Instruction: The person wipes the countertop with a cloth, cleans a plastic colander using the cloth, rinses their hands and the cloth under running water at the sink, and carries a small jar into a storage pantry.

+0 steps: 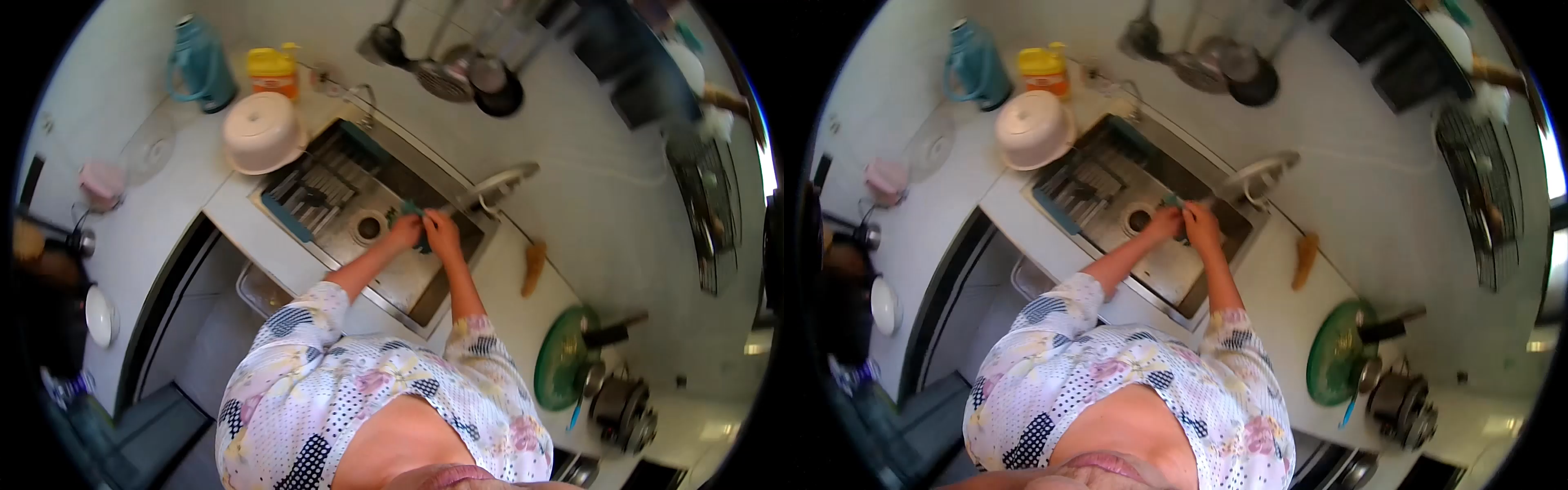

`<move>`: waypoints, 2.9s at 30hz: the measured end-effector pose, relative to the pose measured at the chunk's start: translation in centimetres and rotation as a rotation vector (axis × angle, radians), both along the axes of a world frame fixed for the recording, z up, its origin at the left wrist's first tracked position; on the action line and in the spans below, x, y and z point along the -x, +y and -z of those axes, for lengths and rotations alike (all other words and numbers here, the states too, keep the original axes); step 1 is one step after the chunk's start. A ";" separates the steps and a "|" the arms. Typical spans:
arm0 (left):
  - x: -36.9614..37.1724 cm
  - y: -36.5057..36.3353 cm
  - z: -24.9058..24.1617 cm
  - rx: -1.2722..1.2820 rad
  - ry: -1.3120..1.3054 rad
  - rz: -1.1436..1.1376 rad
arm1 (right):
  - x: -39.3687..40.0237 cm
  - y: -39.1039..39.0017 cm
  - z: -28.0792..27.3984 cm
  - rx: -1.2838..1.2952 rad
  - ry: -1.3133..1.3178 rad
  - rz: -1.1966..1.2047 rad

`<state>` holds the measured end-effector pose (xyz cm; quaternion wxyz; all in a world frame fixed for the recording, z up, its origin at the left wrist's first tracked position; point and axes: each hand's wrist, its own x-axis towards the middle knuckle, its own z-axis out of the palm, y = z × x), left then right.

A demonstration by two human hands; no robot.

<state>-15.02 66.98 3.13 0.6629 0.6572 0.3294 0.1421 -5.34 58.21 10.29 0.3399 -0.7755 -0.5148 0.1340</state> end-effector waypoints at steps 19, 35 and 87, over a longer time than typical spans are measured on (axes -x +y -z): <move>-2.9 -1.9 -7.1 1.086 -0.403 -0.314 | -1.9 -7.5 3.3 -0.087 0.969 0.440; -3.0 -3.2 -0.7 -1.051 0.137 -0.013 | 1.9 -0.7 3.7 -0.457 2.044 0.441; -2.7 1.3 -4.6 -0.809 0.054 0.056 | 3.3 1.6 1.9 -0.582 2.143 -0.016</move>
